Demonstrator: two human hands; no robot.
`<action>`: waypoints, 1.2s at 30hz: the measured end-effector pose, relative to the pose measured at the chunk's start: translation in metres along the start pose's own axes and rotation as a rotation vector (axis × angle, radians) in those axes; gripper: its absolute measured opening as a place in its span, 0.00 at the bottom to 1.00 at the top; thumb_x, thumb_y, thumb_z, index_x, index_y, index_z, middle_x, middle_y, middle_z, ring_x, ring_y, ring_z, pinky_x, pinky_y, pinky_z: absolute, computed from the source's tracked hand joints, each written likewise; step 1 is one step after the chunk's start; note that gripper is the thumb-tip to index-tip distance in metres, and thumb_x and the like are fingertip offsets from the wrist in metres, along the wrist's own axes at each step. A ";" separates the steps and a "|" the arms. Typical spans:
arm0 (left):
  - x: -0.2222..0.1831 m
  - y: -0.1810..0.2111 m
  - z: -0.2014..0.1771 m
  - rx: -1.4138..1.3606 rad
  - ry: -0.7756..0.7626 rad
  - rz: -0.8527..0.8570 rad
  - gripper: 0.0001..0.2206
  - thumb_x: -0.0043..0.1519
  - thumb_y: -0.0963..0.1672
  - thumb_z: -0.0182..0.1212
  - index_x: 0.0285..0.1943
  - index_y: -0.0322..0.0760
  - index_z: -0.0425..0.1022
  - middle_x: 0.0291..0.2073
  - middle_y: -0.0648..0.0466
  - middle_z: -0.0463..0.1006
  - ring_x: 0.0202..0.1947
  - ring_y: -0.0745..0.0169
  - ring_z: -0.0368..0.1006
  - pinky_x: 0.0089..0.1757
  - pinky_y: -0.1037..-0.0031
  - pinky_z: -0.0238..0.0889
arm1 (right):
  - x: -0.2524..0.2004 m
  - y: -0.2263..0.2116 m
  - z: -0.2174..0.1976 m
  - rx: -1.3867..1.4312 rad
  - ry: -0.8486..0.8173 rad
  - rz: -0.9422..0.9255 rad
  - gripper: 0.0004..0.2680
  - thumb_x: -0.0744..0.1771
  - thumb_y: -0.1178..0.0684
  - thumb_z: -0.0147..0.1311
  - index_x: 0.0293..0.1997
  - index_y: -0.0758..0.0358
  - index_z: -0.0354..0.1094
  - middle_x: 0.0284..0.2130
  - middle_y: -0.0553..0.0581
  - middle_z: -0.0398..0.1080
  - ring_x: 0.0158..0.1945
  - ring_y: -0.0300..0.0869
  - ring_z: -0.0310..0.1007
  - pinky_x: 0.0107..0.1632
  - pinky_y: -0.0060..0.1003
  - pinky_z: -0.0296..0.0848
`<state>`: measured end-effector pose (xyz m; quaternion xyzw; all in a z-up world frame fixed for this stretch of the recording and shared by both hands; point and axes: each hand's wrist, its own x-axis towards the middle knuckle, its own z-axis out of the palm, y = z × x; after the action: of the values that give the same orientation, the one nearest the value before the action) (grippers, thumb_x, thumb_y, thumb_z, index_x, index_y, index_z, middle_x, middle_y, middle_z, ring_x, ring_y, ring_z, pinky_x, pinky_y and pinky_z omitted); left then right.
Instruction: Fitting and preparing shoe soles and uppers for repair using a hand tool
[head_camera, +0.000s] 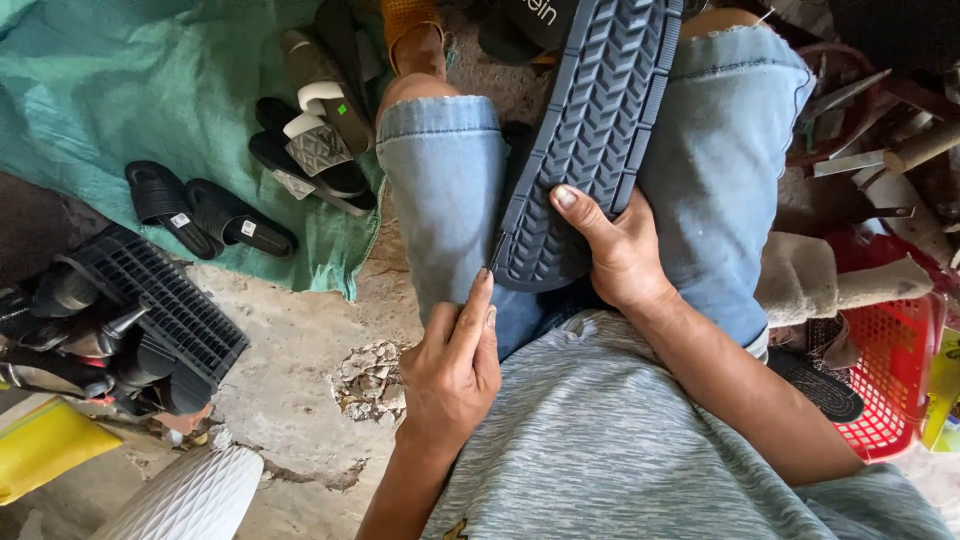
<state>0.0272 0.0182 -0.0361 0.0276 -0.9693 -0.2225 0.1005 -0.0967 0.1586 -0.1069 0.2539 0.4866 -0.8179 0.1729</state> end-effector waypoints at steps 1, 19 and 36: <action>0.002 0.001 -0.001 0.004 -0.002 0.003 0.16 0.67 0.42 0.57 0.64 0.44 0.79 0.26 0.61 0.69 0.18 0.66 0.71 0.23 0.79 0.68 | -0.001 -0.001 0.001 -0.022 -0.006 -0.005 0.10 0.64 0.57 0.68 0.42 0.70 0.70 0.28 0.60 0.75 0.34 0.43 0.81 0.39 0.41 0.84; 0.022 -0.006 0.013 0.084 -0.013 0.030 0.16 0.65 0.41 0.60 0.62 0.45 0.80 0.22 0.61 0.64 0.13 0.64 0.66 0.20 0.78 0.65 | 0.012 0.008 -0.013 -0.174 -0.059 -0.002 0.10 0.66 0.57 0.67 0.46 0.67 0.71 0.31 0.57 0.76 0.37 0.37 0.78 0.42 0.37 0.82; 0.044 0.001 0.023 0.131 0.003 0.046 0.15 0.66 0.42 0.59 0.62 0.45 0.80 0.23 0.62 0.63 0.14 0.66 0.65 0.21 0.79 0.66 | 0.008 0.011 -0.019 -0.240 -0.061 0.015 0.13 0.66 0.54 0.68 0.51 0.66 0.69 0.37 0.58 0.77 0.42 0.36 0.75 0.46 0.38 0.81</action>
<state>-0.0205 0.0241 -0.0479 0.0120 -0.9820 -0.1561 0.1053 -0.0929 0.1696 -0.1271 0.2101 0.5735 -0.7598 0.2229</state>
